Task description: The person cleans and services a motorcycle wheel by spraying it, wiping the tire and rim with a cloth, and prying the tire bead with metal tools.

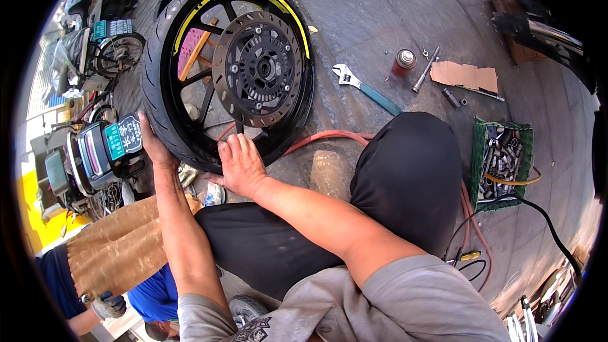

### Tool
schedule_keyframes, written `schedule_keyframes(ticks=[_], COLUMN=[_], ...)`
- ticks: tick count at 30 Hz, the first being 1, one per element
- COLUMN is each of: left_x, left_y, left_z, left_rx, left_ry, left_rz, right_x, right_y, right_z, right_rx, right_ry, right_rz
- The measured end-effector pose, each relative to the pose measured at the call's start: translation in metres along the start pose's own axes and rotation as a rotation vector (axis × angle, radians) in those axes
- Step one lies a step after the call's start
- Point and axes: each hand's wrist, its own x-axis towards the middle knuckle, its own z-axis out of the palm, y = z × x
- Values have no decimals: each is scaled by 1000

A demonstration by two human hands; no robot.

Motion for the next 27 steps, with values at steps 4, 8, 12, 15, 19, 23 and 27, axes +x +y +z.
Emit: schedule_keyframes(ticks=[4, 8, 12, 15, 19, 23, 27], left_x=[-5, -3, 13, 3, 4, 9, 7], left_y=[-14, -14, -9, -14, -14, -13, -9], left_z=[-15, -25, -35, -28, -32, -34, -29], left_rx=[-17, -73, -50, -96, -48, -3, -3], left_ry=[-5, -55, -100, -47, -71, -57, -96], left_rz=[7, -7, -47, -23, -16, -4, 3], right_x=[-13, -20, -20, -25, -23, -20, -20], right_y=[10, 23, 30, 34, 35, 32, 33], right_z=[5, 8, 26, 28, 33, 33, 34], right_rx=[27, 11, -100, -88, -78, -61, -41], right_ry=[5, -95, -184, -156, -133, -155, -140], right_rz=[-3, -40, -48, -96, -71, -75, -84])
